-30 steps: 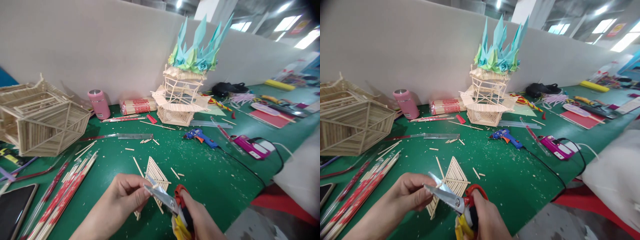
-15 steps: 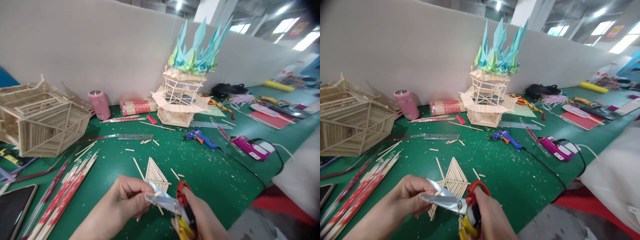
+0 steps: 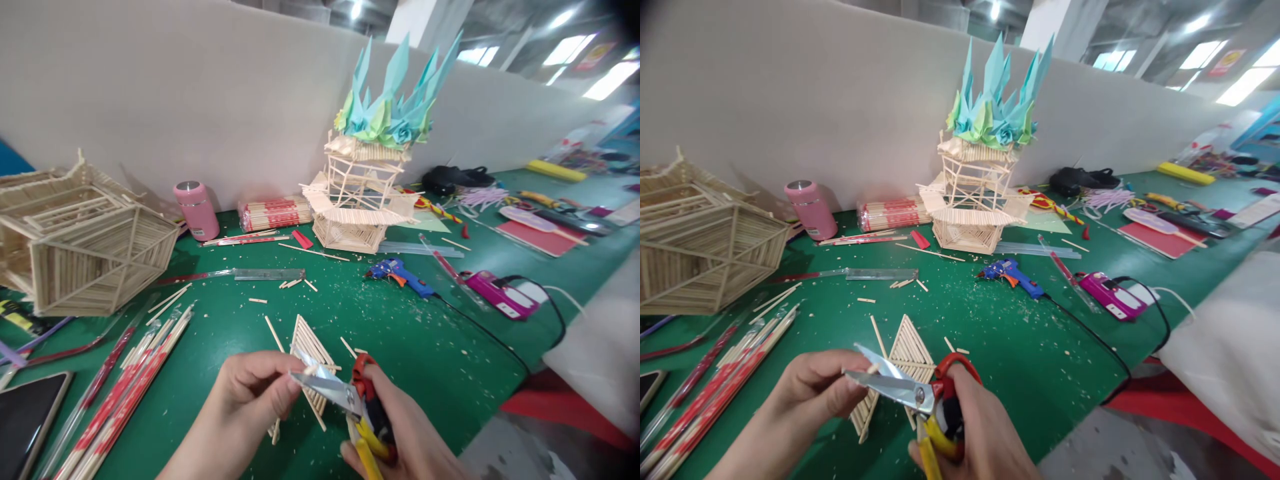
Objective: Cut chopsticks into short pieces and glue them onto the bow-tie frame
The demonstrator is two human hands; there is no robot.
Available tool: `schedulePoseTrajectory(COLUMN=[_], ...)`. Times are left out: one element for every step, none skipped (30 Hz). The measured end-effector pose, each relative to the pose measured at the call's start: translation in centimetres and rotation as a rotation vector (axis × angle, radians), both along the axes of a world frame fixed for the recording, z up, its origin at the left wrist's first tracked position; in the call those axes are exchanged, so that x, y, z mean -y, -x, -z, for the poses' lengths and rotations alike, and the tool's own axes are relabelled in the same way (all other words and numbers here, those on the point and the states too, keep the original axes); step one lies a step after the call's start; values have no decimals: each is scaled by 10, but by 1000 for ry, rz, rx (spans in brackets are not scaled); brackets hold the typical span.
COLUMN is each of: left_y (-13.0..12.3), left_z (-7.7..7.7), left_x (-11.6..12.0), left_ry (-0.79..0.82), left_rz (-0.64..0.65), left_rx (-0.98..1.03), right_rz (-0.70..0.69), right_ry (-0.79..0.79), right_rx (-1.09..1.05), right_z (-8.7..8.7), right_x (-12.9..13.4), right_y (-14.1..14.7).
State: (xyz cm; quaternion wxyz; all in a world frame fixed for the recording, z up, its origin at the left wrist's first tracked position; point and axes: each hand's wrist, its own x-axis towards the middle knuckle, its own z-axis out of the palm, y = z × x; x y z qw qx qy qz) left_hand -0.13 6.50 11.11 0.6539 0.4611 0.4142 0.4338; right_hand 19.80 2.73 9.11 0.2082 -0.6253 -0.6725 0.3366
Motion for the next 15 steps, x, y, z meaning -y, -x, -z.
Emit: schedulePoseTrajectory(left_y=[4,8,12,15,16,16,15,13,11,8,7,5,4,4,4], left_z=[0,0,0,0,1,2,4,6,8,9,11,12,12,12,12], left_x=[-1,-1,-3,-4,-5,-6,-6,-6,-6,-6,-6,-6,-5,-5,-5], left_ry=[14,13,7,-6,-14,-12,-20,-35,-60,-92,-124,-151,-177,-200,-228], left_rz=[-50,-121,-209,-290,-346,-376,-378,-365,-346,-325,-312,-307,-306,-302,-302], left_rx=[56,103,105,79,29,-34,-94,-150,-201,-246,-285,-320,-354,-389,-425], right_rz=[17,41,58,37,12,48,82,143,168,179,182,168,151,132,116], right_ry=[8,17,23,3,-32,-94,-148,-219,-235,-252,-266,-272,-283,-293,-300], right_rx=[-20,-31,-27,11,86,203,344,497,544,577,594,590,589,589,592], right_z=[3,6,10,13,17,20,23,26,29,33,36,39,41,42,41], right_x=[-3,-7,-12,-19,-27,-36,-44,-52,-59,-65,-70,-73,-75,-75,-75], right_y=[-5,-11,-20,-29,-39,-49,-59,-68,-76,-82,-87,-91,-95,-97,-100])
